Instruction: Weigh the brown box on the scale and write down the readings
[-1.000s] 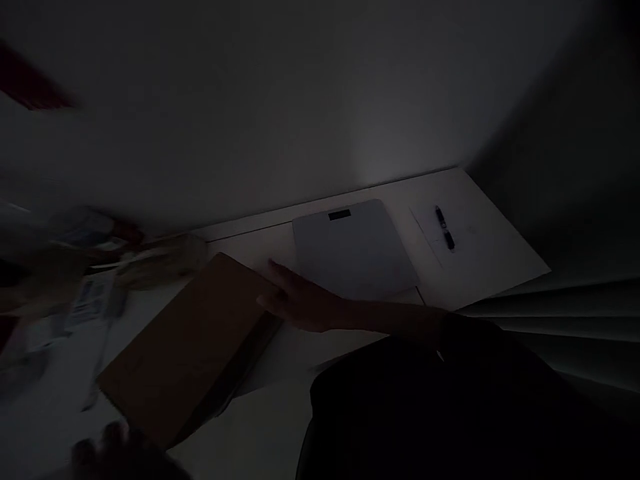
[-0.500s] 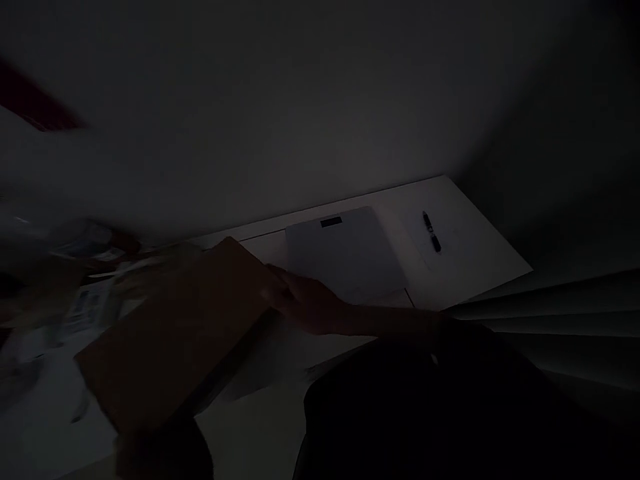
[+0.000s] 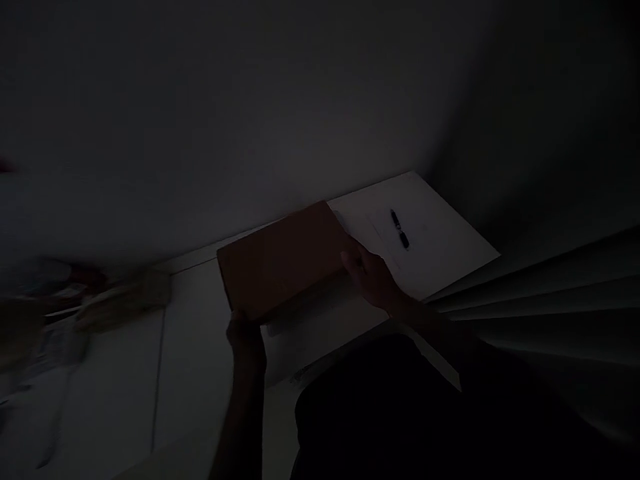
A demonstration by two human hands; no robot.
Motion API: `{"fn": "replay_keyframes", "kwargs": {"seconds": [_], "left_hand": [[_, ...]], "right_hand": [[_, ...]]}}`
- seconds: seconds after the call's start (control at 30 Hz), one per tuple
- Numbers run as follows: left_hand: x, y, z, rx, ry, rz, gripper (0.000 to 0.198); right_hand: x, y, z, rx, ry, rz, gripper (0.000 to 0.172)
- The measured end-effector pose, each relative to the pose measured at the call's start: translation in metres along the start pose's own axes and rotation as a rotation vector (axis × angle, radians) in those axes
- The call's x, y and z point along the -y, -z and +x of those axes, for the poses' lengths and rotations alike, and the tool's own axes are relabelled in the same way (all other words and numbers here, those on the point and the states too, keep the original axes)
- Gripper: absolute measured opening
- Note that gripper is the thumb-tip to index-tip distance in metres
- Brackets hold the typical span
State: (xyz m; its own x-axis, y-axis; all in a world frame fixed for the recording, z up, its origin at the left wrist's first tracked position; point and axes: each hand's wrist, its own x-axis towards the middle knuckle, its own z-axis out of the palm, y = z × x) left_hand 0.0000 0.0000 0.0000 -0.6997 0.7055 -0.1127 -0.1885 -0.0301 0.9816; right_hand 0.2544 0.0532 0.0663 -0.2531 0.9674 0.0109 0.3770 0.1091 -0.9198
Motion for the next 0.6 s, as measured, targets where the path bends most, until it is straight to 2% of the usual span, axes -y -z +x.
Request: {"fn": "replay_keyframes", "kwargs": {"seconds": [0.2,0.43,0.6], "left_hand": [[0.001,-0.004,-0.006,-0.003,0.082,0.074,0.03],[0.003,-0.001,-0.006,0.024,0.032,0.113,0.027],[0.006,0.001,-0.006,0.057,0.032,0.09,0.032]], "right_hand": [[-0.018,-0.003,-0.002,-0.015,-0.059,-0.009,0.071],[-0.021,-0.005,-0.001,0.027,-0.06,-0.002,0.079],[-0.021,-0.005,-0.002,0.03,-0.052,-0.012,0.082]]}}
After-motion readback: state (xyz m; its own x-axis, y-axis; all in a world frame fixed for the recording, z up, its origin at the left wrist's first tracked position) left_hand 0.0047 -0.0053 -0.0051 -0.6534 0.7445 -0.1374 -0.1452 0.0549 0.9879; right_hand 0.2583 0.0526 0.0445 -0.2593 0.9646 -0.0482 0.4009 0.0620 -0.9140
